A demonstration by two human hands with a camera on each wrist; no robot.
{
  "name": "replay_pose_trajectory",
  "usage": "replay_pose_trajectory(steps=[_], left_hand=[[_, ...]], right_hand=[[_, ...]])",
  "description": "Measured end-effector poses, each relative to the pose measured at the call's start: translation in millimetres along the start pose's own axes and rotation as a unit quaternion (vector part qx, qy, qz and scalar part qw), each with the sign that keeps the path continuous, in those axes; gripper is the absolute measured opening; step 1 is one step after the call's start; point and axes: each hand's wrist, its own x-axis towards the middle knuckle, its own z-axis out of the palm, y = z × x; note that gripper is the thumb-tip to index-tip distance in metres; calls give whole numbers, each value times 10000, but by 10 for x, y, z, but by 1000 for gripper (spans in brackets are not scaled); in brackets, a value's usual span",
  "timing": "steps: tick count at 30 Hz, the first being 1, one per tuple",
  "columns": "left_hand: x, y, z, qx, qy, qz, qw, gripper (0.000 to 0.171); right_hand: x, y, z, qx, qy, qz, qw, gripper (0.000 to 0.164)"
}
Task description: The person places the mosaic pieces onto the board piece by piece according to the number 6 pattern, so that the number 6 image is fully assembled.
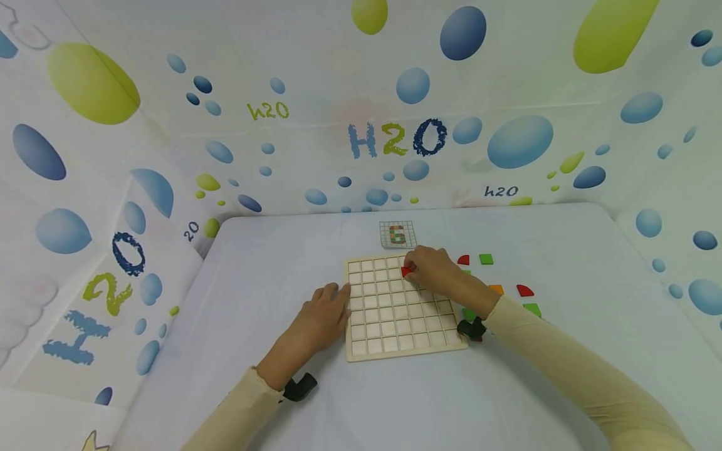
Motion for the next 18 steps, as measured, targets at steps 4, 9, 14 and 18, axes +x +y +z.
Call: replay_pose_trajectory(steps=[4, 9, 14, 18], left_hand=[[-2, 8, -12, 10, 9, 4, 10000, 53], [7, 9, -14, 4, -35, -37, 10000, 53], [16, 9, -1, -22, -77, -54, 10000, 53], [19, 7, 2, -31, -127, -105, 9999, 54]], right_hand=[[10, 1, 10, -107, 31, 21, 9999, 23], [21, 17, 28, -163, 86, -9, 9998, 23], [10, 23, 37, -65, 100, -44, 9999, 21], [5, 18, 38, -33, 102, -55, 9999, 22]])
